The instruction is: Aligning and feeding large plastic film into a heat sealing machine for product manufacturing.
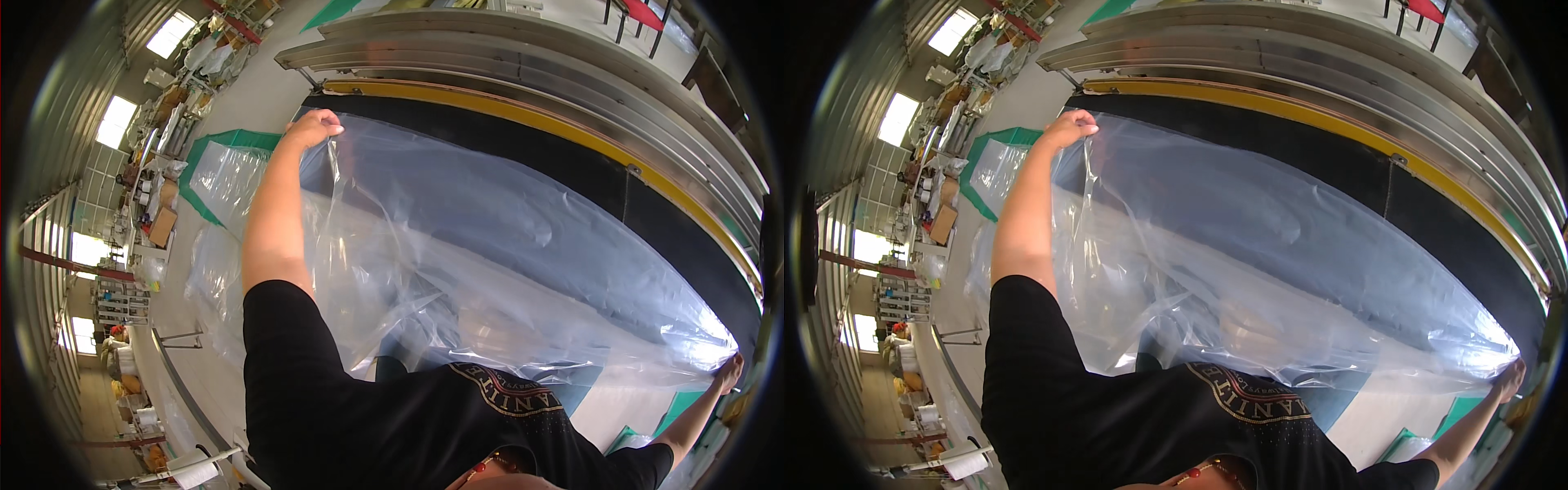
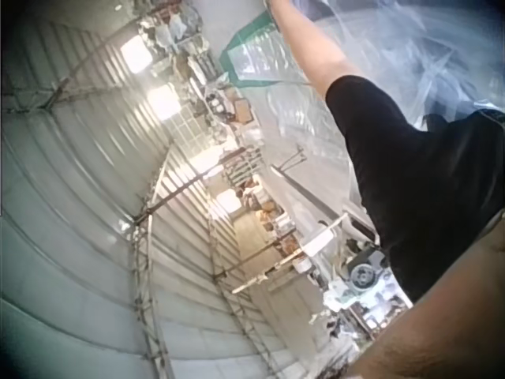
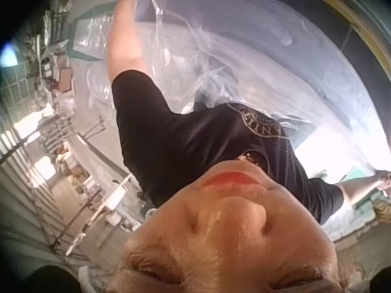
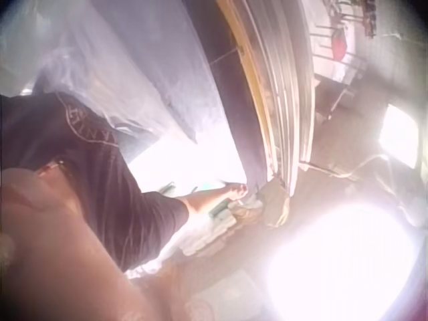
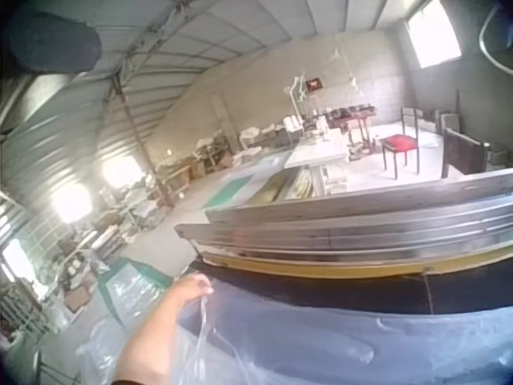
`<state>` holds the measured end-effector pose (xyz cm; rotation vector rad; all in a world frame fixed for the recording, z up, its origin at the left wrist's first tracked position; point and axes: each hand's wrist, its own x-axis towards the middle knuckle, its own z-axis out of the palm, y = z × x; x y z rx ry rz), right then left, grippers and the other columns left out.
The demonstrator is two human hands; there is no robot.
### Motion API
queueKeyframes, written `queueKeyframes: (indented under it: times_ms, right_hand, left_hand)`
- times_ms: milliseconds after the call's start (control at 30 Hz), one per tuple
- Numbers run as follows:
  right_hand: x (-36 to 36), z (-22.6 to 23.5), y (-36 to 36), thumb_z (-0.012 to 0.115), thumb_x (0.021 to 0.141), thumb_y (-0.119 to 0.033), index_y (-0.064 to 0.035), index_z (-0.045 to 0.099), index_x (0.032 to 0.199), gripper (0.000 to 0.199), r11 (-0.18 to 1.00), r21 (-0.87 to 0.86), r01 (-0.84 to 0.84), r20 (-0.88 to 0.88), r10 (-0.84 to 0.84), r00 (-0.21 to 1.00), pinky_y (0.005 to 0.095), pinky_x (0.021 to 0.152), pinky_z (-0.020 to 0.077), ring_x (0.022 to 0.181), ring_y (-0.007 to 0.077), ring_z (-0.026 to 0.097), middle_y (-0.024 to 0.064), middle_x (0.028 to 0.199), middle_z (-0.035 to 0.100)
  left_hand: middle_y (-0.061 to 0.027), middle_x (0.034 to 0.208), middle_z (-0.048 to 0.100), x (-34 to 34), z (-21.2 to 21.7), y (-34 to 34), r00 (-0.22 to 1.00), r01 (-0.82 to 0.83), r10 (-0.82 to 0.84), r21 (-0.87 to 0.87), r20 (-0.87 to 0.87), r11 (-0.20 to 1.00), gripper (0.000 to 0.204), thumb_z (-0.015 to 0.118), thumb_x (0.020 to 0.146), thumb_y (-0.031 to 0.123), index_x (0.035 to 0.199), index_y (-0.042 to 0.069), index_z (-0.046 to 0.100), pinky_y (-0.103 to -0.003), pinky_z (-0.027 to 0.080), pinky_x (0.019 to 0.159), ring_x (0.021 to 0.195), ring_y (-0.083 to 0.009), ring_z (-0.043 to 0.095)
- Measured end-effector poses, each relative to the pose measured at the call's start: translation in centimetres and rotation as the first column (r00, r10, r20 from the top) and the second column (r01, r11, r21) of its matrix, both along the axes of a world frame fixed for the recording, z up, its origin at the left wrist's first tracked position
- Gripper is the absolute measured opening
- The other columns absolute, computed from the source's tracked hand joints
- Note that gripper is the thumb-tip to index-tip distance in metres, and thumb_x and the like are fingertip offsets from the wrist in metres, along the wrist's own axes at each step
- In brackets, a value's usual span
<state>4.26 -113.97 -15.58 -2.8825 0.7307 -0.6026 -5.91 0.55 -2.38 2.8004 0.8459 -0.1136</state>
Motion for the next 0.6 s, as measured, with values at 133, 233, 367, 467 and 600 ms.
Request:
queueKeyframes:
  times_ms: [133,233,367,467,600]
  right_hand:
    - [1.8,-0.6,2.1,0.033,0.082,-0.036,-0.0155,0.049,0.116,0.042,0.988,0.066,0.143,-0.079,-0.138,0.987,0.0342,0.090,0.0333,0.108,0.0215,0.046,0.0036,0.117,0.050]
    - [1.1,-0.3,1.7,0.032,0.083,-0.036,-0.0157,0.050,0.115,0.042,0.990,0.010,0.140,-0.096,-0.138,0.986,0.0339,0.090,0.0329,0.109,0.0211,0.045,0.0023,0.119,0.049]
    - [0.5,0.4,1.6,0.032,0.083,-0.036,-0.0163,0.050,0.116,0.043,0.997,0.010,0.075,-0.068,-0.074,0.995,0.0335,0.090,0.0327,0.109,0.0210,0.045,0.0012,0.120,0.048]
    - [0.9,0.1,2.5,0.032,0.083,-0.037,-0.0171,0.049,0.117,0.043,0.992,-0.001,0.123,-0.090,-0.123,0.988,0.0338,0.091,0.0324,0.109,0.0213,0.045,0.0009,0.120,0.048]
    - [1.5,-1.3,2.8,0.032,0.083,-0.041,-0.0185,0.048,0.117,0.044,0.986,0.046,0.159,-0.101,-0.154,0.983,0.0355,0.091,0.0326,0.109,0.0217,0.046,0.0017,0.119,0.049]
  left_hand:
    - [0.0026,0.088,0.061,0.4,-0.9,2.3,0.992,0.121,-0.129,-0.311,-0.006,0.943,0.022,0.061,0.072,0.034,0.084,0.015,0.059,-0.036,0.029,0.085,0.089,-0.0131,0.054]
    - [0.0008,0.086,0.061,1.3,-0.9,1.6,0.997,0.078,-0.077,-0.150,0.014,0.986,0.022,0.061,0.073,0.033,0.084,0.014,0.059,-0.036,0.034,0.081,0.085,-0.0145,0.055]
    - [-0.0008,0.084,0.060,1.5,-1.2,1.5,0.998,0.056,-0.058,-0.065,-0.037,0.996,0.021,0.060,0.073,0.032,0.084,0.014,0.059,-0.037,0.035,0.081,0.086,-0.0155,0.055]
    - [-0.0013,0.084,0.060,1.2,-1.4,2.3,0.998,0.054,-0.057,-0.077,-0.037,0.996,0.022,0.061,0.073,0.032,0.085,0.015,0.059,-0.037,0.034,0.082,0.086,-0.0162,0.055]
    - [-0.0024,0.084,0.060,1.5,-0.7,1.0,0.999,0.032,-0.032,-0.019,0.023,0.999,0.028,0.062,0.071,0.033,0.094,0.017,0.058,-0.039,0.034,0.084,0.087,-0.0170,0.055]
